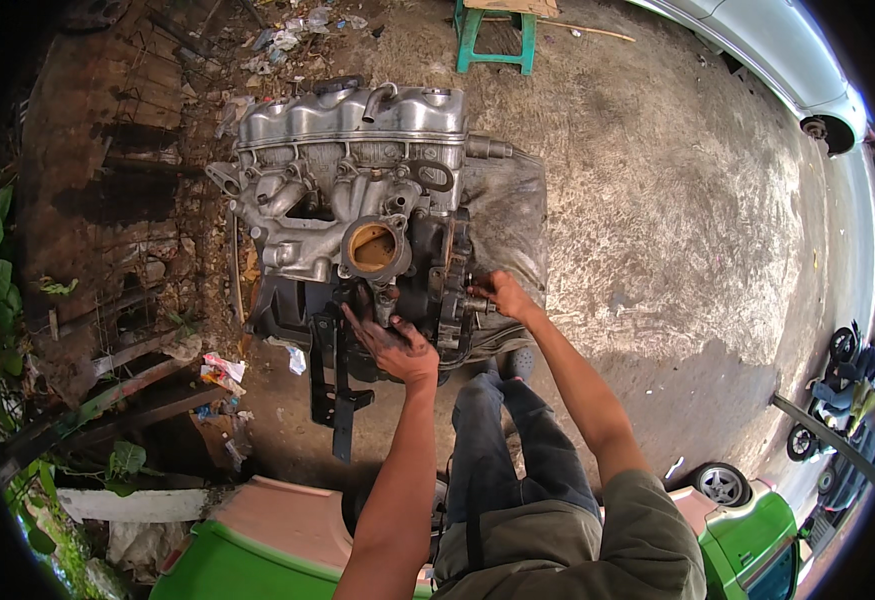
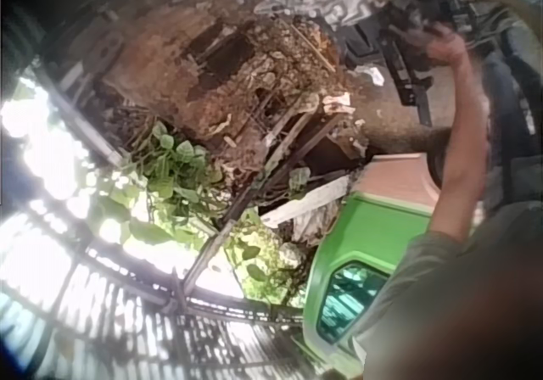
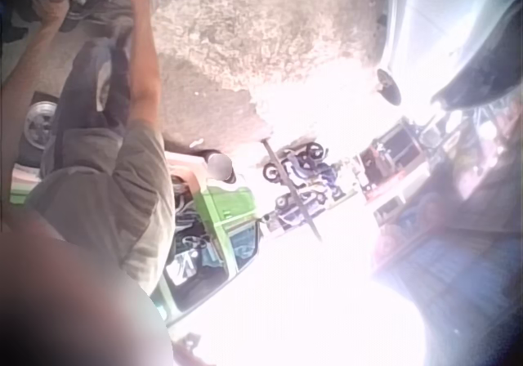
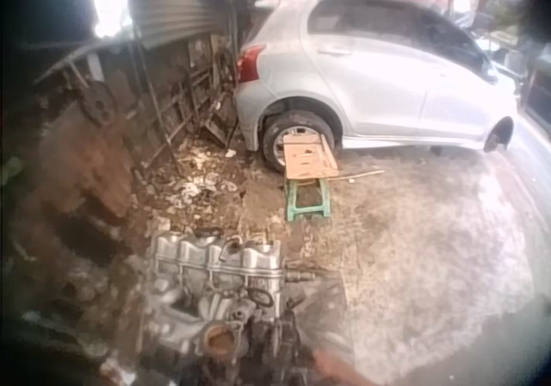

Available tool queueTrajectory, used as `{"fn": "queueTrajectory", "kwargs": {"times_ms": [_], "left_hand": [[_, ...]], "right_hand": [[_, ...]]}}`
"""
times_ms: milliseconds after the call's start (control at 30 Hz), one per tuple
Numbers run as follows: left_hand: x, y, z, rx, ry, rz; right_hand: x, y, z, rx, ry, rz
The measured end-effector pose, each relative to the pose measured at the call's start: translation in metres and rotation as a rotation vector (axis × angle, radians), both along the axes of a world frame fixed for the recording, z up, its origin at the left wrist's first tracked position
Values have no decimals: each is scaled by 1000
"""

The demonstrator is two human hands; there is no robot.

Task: The person uses a wrench to loosen and remove bolts from a car engine block resting on a cloth on the ground. The person then places the removed bolts on a nearby cardboard box.

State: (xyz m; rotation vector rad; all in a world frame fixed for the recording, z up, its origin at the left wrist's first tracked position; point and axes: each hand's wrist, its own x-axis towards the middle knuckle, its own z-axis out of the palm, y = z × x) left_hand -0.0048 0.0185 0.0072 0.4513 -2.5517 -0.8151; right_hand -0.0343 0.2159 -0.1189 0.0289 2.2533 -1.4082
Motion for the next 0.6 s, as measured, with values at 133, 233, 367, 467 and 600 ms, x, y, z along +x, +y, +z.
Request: {"fn": "queueTrajectory", "kwargs": {"times_ms": [133, 233, 367, 467, 600], "left_hand": [[0, -1, 0, -17, 1, -1], [0, -1, 1, -19, 10, -9], [-1, 0, 1, -32, 8, -38], [-1, 0, 2, -32, -1, -42], [-2, 0, 0, -22, 25, -19]], "right_hand": [[-2, -1, 2, -45, 46, 14], [-4, -1, -2, -17, 9, 34], [-5, 1, -5, -78, -34, 10], [-4, 1, -7, -128, -81, -20], [-4, 1, -6, -161, -108, -42]]}}
